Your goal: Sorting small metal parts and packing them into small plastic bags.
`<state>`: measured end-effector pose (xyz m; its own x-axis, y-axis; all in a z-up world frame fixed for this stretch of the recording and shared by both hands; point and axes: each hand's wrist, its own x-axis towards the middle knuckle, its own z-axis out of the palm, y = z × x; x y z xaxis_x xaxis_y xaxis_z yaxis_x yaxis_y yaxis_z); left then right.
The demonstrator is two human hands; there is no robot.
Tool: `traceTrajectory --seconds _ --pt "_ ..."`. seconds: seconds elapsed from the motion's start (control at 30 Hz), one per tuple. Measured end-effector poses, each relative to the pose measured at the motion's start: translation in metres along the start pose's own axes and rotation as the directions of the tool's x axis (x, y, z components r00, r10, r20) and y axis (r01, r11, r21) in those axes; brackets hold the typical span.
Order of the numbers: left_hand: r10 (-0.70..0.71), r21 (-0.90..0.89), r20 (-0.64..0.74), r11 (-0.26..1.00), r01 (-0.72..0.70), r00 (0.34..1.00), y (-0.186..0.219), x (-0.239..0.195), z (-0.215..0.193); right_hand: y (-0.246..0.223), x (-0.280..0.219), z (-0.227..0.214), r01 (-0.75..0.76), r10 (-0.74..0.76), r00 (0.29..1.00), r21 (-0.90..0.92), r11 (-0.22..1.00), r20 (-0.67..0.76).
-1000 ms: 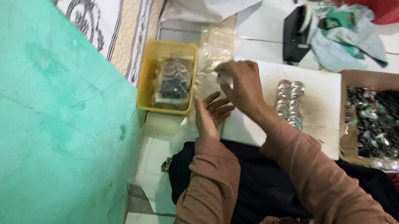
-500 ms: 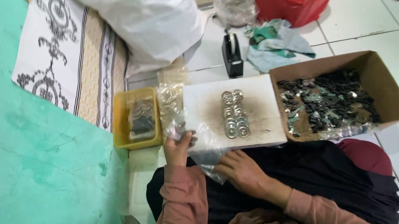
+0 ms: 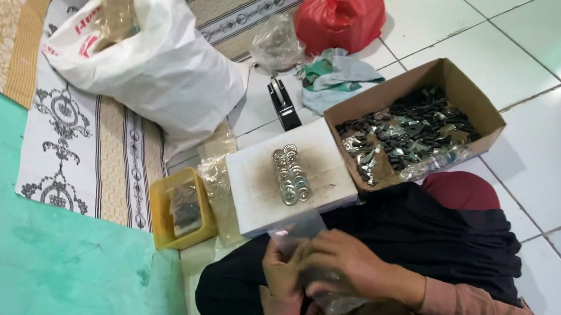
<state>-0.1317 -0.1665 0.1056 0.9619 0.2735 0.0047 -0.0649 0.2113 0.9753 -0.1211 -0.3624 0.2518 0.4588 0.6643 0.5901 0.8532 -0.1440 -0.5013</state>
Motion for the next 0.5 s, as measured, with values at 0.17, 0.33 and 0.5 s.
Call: traceTrajectory --seconds 0.17,0.33,0.5 --pt "0.070 0.012 0.054 0.997 -0.070 0.996 0.011 -0.020 0.033 -0.012 0.012 -0.037 0.001 -0.059 0.968 -0.230 0.973 -0.243" --pt "0.118 0.221 0.076 0.966 -0.132 0.990 0.048 -0.042 0.065 -0.030 0.004 -0.057 -0.065 -0.041 0.956 -0.349 0.935 -0.289" --pt "0.268 0.345 0.160 0.887 -0.308 0.950 0.082 -0.062 0.087 -0.034 -0.009 -0.064 -0.099 -0.054 0.947 -0.448 0.889 -0.317"
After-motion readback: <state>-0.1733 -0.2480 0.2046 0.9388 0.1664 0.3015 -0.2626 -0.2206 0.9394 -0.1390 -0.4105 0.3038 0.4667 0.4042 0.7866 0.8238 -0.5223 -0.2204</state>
